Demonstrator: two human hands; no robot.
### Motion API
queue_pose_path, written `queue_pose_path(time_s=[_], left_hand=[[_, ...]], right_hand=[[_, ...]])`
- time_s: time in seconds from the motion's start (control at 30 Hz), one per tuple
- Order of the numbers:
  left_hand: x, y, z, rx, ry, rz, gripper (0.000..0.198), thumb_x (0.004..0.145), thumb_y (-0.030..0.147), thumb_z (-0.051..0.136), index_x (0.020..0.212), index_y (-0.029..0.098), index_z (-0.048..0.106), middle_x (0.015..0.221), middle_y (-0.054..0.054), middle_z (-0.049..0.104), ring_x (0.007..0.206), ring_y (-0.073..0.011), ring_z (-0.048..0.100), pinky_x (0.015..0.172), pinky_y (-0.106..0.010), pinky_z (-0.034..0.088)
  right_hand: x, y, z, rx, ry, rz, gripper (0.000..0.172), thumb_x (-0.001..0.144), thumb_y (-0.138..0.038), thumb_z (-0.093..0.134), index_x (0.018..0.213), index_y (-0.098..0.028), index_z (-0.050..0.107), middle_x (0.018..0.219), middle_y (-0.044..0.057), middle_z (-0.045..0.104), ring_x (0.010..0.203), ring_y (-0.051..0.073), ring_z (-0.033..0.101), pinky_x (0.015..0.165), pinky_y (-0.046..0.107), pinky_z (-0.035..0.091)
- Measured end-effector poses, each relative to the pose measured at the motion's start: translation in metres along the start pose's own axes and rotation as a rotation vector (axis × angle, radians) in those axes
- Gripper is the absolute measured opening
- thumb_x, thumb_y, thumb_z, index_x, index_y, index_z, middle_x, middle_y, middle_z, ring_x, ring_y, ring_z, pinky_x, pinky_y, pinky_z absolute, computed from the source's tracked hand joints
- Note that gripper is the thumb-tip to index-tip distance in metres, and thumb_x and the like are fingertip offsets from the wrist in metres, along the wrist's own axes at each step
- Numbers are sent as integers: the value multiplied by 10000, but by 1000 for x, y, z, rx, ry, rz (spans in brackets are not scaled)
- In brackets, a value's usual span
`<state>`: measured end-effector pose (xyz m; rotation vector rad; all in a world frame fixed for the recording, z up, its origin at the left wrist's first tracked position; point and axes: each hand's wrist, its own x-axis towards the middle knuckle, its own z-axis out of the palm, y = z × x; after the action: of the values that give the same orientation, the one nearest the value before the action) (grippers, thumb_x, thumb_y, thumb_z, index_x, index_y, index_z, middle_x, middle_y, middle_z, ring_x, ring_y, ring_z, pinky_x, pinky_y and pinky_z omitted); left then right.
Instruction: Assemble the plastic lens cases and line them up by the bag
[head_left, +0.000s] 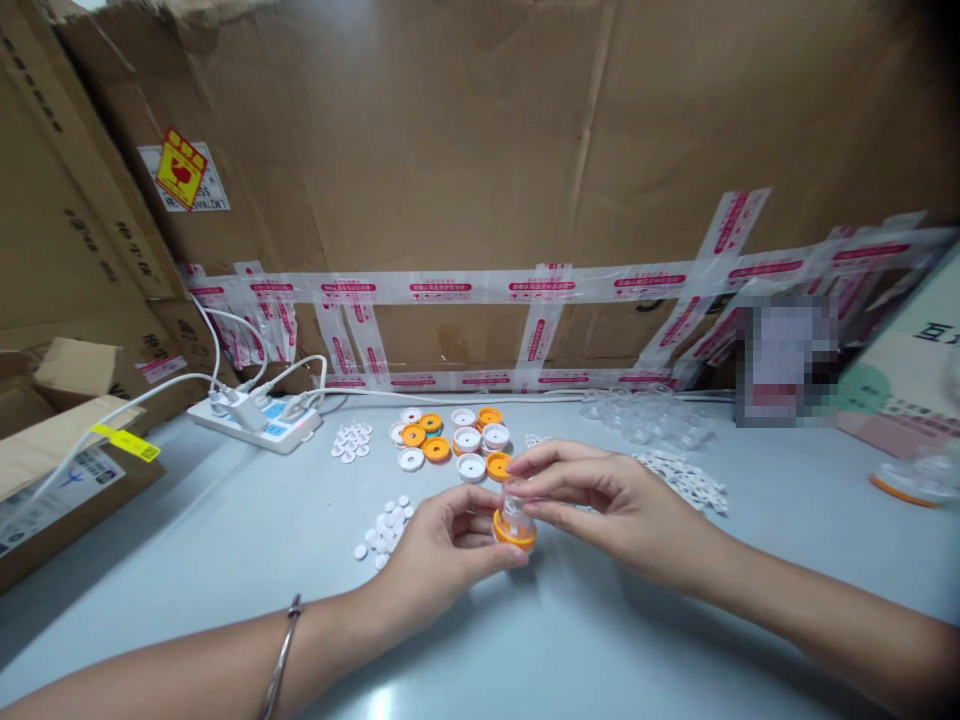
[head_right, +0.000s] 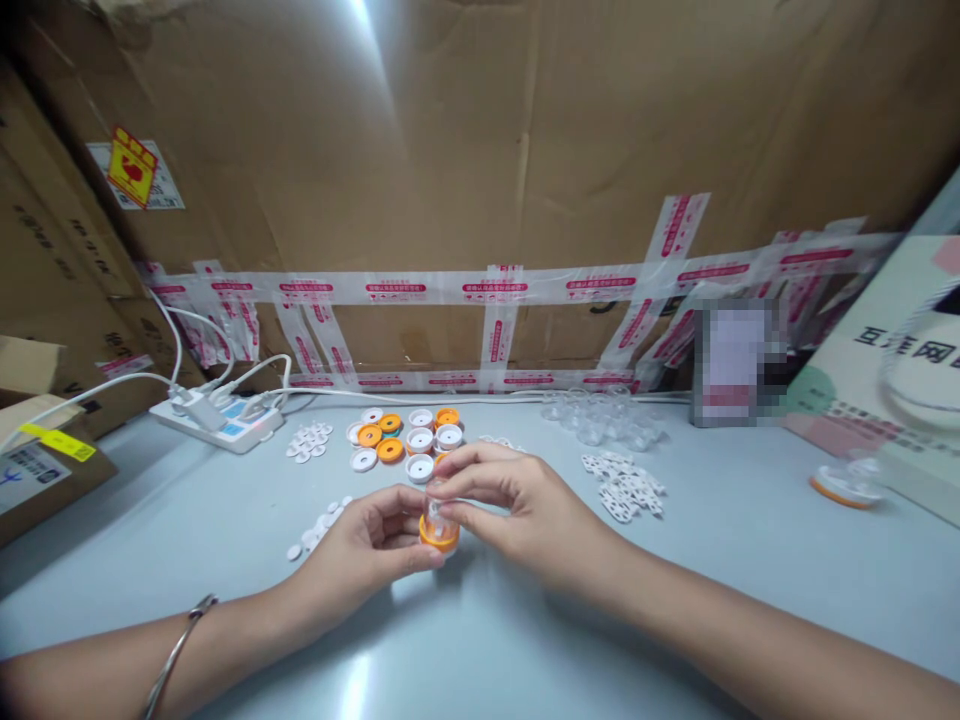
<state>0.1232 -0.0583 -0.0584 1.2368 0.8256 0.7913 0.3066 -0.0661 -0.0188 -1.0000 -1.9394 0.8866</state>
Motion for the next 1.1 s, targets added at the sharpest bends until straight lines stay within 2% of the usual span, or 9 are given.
queue_pose_path(time_s=[0.33,0.5,0.73,0.9,1.1], left_hand=[[-1,1,1,0,0,2,437,542,317,814,865,129,588,885,-66,673,828,-189,650,795,-332,480],[0,1,1,-14,0,10,391,562,258,803,863,125,592,876,-63,676,816,-183,647,792,-325,481],[-1,1,1,-18,4,14,331,599,195,773,863,130,584,858,-50,677,806,-167,642,800,-323,481],[-2,1,1,-21,10,10,315,611,175,759,868,123,586,833,-44,676,788,-156,642,802,-319,480],[-1,2,2,0,9,13,320,606,192,760,872,115,602,854,-57,672,808,-167,637,803,-326,475]], right_hand=[[-1,1,2,26,-8,21,148,789,-328,612,834,-251,731,1000,50,633,918,168,619,808,322,526],[-1,2,2,14,0,16,146,791,-326,609,833,-253,728,999,48,637,926,166,613,822,323,519],[-3,8,6,82,-1,87,151,784,-301,616,888,-231,701,1112,67,642,1093,208,556,935,406,451],[-4,6,9,146,-5,96,140,787,-255,602,896,-207,675,1013,54,685,1003,185,613,905,370,480],[-3,7,11,108,38,41,100,772,-234,624,852,-208,679,962,45,690,945,181,626,882,362,473]])
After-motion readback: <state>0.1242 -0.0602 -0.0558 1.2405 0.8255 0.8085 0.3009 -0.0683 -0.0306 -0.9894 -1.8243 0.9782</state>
